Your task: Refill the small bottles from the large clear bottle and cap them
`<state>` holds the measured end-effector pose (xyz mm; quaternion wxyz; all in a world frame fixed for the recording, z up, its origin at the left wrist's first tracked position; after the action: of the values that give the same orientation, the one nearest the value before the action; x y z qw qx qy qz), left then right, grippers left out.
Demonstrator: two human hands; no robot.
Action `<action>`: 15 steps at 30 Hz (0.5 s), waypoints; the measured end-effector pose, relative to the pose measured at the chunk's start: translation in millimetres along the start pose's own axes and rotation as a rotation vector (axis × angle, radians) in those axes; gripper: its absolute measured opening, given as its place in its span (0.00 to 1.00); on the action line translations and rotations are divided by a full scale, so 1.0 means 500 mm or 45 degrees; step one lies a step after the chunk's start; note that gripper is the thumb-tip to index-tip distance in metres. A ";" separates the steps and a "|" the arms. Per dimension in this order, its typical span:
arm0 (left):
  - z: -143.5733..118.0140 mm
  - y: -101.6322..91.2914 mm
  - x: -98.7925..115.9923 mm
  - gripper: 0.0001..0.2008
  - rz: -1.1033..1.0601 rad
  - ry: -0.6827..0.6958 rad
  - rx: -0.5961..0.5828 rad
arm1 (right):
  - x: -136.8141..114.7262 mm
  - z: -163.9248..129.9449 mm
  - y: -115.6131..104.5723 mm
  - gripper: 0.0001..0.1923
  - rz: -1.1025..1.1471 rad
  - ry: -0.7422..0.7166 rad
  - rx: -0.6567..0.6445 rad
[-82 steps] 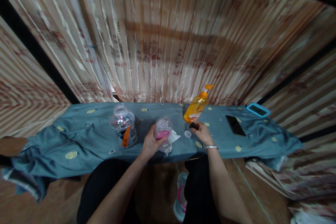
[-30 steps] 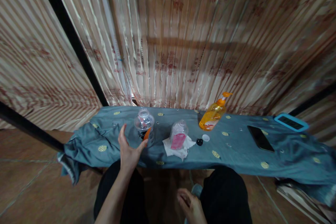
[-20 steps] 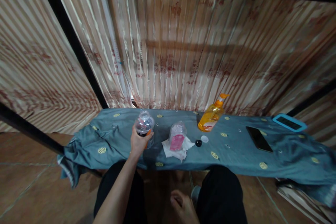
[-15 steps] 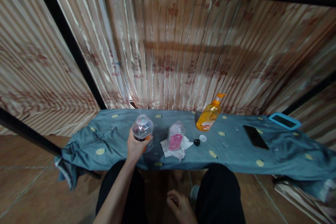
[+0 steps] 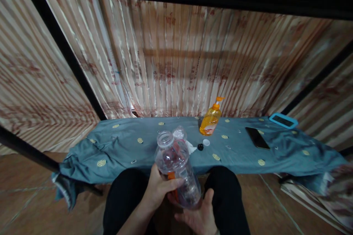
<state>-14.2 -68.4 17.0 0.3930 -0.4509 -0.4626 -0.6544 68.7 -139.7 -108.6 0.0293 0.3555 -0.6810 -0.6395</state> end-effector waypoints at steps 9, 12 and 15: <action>0.012 0.135 -0.036 0.34 -0.157 -0.012 -0.262 | -0.068 -0.092 -0.048 0.26 0.094 -0.133 0.121; 0.049 0.097 -0.012 0.47 -0.058 0.246 -0.153 | -0.092 -0.118 -0.049 0.28 0.145 -0.163 0.202; 0.115 0.019 0.011 0.48 0.215 0.450 0.046 | -0.114 -0.140 -0.057 0.28 0.185 -0.198 0.284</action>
<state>6.0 -16.3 34.1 0.5298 -0.3590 -0.3585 -0.6797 158.3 -167.5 -97.8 -0.0169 0.2559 -0.7720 -0.5816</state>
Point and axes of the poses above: each hand's wrist, its own z-axis towards the middle knuckle, its own y-axis out of the palm, x = y × z, the point moved 9 cm from there along z, towards the middle knuckle, and after that the axes turned 9 degrees about y, right-handed, at the moved point
